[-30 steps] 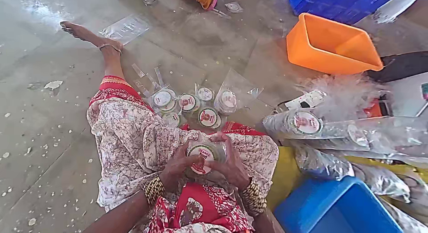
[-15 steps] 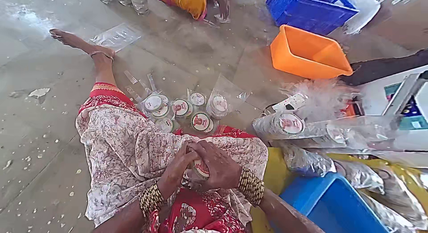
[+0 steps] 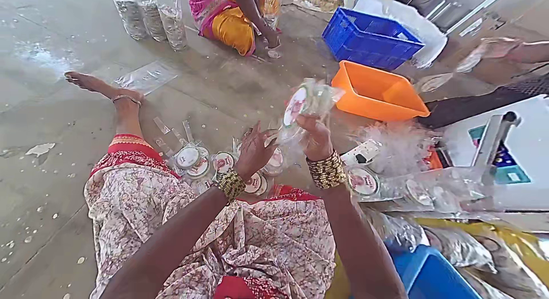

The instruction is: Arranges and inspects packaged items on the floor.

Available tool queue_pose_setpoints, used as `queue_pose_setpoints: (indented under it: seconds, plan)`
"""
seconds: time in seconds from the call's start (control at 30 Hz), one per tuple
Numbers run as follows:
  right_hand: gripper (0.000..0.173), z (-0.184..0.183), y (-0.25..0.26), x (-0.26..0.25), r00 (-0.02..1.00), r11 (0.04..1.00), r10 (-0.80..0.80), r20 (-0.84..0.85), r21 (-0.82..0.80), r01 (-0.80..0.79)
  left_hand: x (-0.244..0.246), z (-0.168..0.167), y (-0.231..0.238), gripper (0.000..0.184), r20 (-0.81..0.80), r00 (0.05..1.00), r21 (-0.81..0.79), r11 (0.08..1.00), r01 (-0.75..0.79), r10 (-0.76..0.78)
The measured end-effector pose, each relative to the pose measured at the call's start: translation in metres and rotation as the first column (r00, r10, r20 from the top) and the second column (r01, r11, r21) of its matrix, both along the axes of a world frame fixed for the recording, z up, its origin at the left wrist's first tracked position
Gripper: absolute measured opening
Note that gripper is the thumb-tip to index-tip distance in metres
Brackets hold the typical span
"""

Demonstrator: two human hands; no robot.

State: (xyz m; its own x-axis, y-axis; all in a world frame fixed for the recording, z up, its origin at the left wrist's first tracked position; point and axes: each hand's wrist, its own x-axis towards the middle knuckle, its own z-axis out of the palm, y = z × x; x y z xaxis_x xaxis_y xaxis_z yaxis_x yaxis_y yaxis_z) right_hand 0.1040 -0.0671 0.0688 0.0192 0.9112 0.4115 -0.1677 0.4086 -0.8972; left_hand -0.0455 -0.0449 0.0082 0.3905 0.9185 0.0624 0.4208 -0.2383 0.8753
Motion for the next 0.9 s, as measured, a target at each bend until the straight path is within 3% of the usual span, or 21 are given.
queue_pose_setpoints:
  seconds: [0.07, 0.13, 0.27, 0.3, 0.37, 0.4, 0.43, 0.5, 0.6, 0.63, 0.73, 0.8, 0.9]
  plan:
    - [0.049, -0.001, 0.009, 0.004, 0.998, 0.982, 0.068, 0.008, -0.176, -0.066, 0.010, -0.002, 0.018, 0.042, -0.142, 0.988, -0.052, 0.997, 0.050, -0.057]
    - [0.053, -0.003, 0.013, 0.008, 0.976, 0.925, 0.148, 0.159, -0.372, -0.079, 0.013, -0.003, 0.032, 0.037, -0.152, 0.984, -0.161, 0.985, 0.064, -0.088]
    - [0.061, -0.011, 0.018, 0.015, 0.856, 0.750, 0.384, 0.347, -0.657, -0.071, 0.009, -0.007, 0.037, 0.040, 0.059, 0.997, -0.441, 0.895, 0.069, -0.047]
    - [0.054, -0.011, 0.019, 0.015, 0.830, 0.691, 0.438, 0.345, -0.720, -0.065, 0.009, -0.007, 0.035, 0.044, 0.084, 0.995, -0.464, 0.882, 0.083, -0.050]
    - [0.019, -0.012, 0.023, 0.016, 0.795, 0.572, 0.502, 0.340, -0.820, -0.010, 0.011, -0.008, 0.029, 0.049, 0.098, 0.989, -0.475, 0.869, 0.140, -0.106]
    - [0.011, -0.012, 0.025, 0.017, 0.774, 0.523, 0.522, 0.357, -0.851, 0.040, 0.012, -0.010, 0.026, 0.050, 0.114, 0.986, -0.482, 0.861, 0.165, -0.125]
    - [0.018, -0.013, 0.029, 0.018, 0.731, 0.503, 0.552, 0.400, -0.860, 0.090, 0.015, -0.012, 0.024, 0.049, 0.136, 0.982, -0.490, 0.852, 0.181, -0.131]
    - [0.035, -0.016, 0.037, 0.017, 0.504, 0.563, 0.641, 0.579, -0.801, 0.204, 0.022, -0.013, 0.017, 0.043, 0.165, 0.978, -0.507, 0.840, 0.194, -0.127]
    - [0.035, -0.019, 0.052, 0.014, -0.160, 0.742, 0.665, 0.730, -0.623, 0.248, 0.032, -0.018, 0.012, 0.053, 0.226, 0.969, -0.516, 0.832, 0.205, -0.098]
    - [0.037, -0.022, 0.052, 0.011, -0.238, 0.757, 0.649, 0.723, -0.581, 0.299, 0.034, -0.021, 0.011, 0.057, 0.241, 0.966, -0.521, 0.827, 0.210, -0.093]
    - [0.047, -0.032, 0.049, -0.004, -0.185, 0.695, 0.643, 0.743, -0.466, 0.547, 0.040, -0.025, 0.010, 0.065, 0.254, 0.963, -0.529, 0.820, 0.217, -0.091]
    - [0.045, -0.042, 0.048, -0.005, -0.174, 0.705, 0.607, 0.776, -0.423, 0.570, 0.041, -0.026, 0.010, 0.070, 0.258, 0.960, -0.525, 0.819, 0.231, -0.106]
    - [0.046, -0.035, 0.052, 0.010, -0.082, 0.692, 0.648, 0.757, -0.542, 0.476, 0.041, -0.020, 0.015, 0.070, 0.274, 0.960, -0.547, 0.811, 0.210, -0.064]
